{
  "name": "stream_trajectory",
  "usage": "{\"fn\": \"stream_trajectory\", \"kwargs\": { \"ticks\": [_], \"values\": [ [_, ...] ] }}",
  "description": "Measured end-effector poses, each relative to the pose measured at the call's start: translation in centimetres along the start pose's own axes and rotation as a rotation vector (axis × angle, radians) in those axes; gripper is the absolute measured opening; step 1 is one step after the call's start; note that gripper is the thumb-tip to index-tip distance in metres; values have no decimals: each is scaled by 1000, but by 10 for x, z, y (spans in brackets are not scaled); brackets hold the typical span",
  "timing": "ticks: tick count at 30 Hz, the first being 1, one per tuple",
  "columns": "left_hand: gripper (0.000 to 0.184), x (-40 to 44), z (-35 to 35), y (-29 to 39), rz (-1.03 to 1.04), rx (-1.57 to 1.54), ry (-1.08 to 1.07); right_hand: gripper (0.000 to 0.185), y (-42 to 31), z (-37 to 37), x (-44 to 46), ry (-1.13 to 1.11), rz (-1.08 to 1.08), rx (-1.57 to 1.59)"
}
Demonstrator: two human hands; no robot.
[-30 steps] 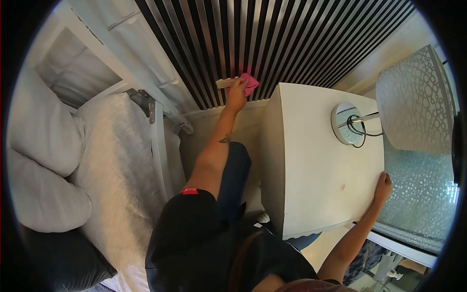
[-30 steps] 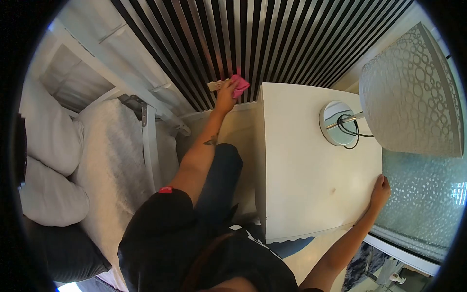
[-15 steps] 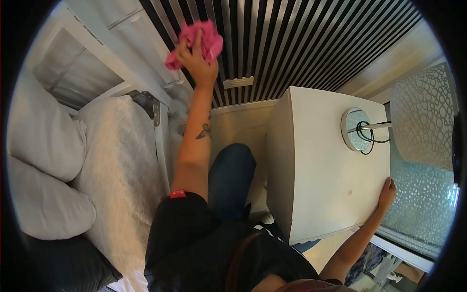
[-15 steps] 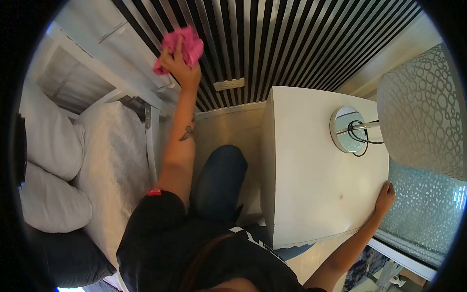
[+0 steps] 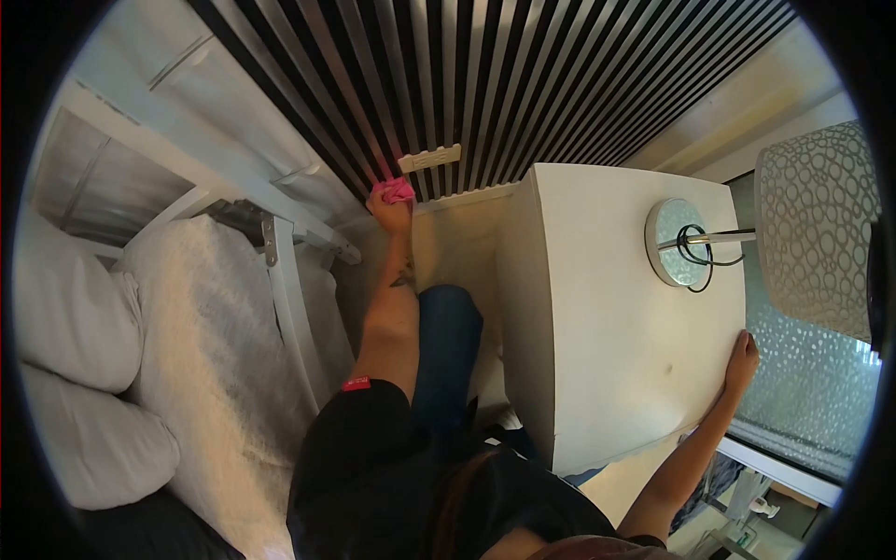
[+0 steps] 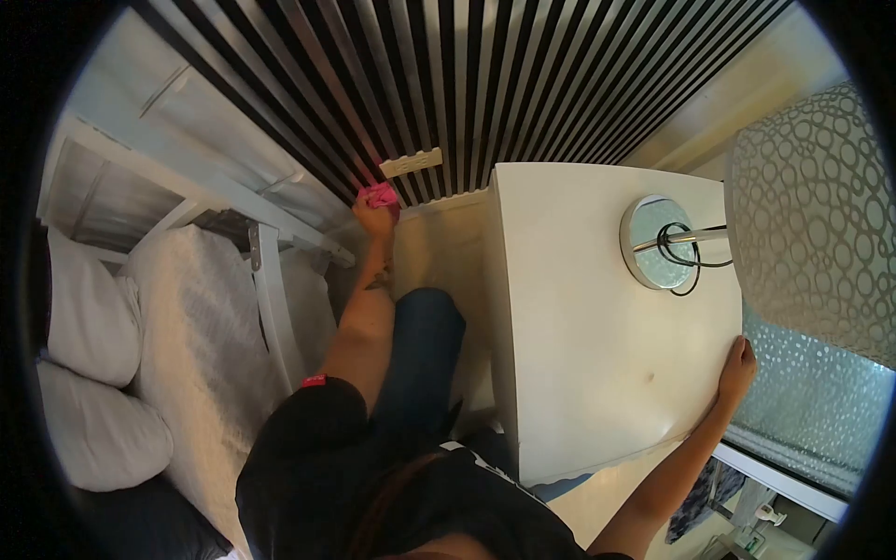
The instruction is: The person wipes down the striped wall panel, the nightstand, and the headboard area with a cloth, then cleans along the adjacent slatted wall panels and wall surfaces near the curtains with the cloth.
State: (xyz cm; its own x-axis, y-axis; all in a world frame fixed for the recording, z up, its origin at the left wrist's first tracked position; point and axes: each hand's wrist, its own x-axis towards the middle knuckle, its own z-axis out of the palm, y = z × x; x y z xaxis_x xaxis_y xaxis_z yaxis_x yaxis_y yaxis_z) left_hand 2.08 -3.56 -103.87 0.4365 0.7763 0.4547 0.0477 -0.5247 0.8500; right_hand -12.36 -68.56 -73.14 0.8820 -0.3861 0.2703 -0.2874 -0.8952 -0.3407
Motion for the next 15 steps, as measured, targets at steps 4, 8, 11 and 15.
{"fn": "stream_trajectory", "kwargs": {
  "ticks": [4, 8, 11, 15],
  "values": [
    [16, -5, 45, 15, -825, -729, 124, 40, 0, 2, -1, 17, 17, 13],
    [8, -15, 63, -9, -1034, -804, -115, 41, -5, 2, -5, 92, 55, -7],
    [13, -30, 55, -24, -639, -643, -525, 44, -9, -4, -4, 4, 127, -27],
    [24, -7, 22, 102, -1000, -937, -955, 44, -10, -2, -4, -24, 168, -62]
  ]
}}
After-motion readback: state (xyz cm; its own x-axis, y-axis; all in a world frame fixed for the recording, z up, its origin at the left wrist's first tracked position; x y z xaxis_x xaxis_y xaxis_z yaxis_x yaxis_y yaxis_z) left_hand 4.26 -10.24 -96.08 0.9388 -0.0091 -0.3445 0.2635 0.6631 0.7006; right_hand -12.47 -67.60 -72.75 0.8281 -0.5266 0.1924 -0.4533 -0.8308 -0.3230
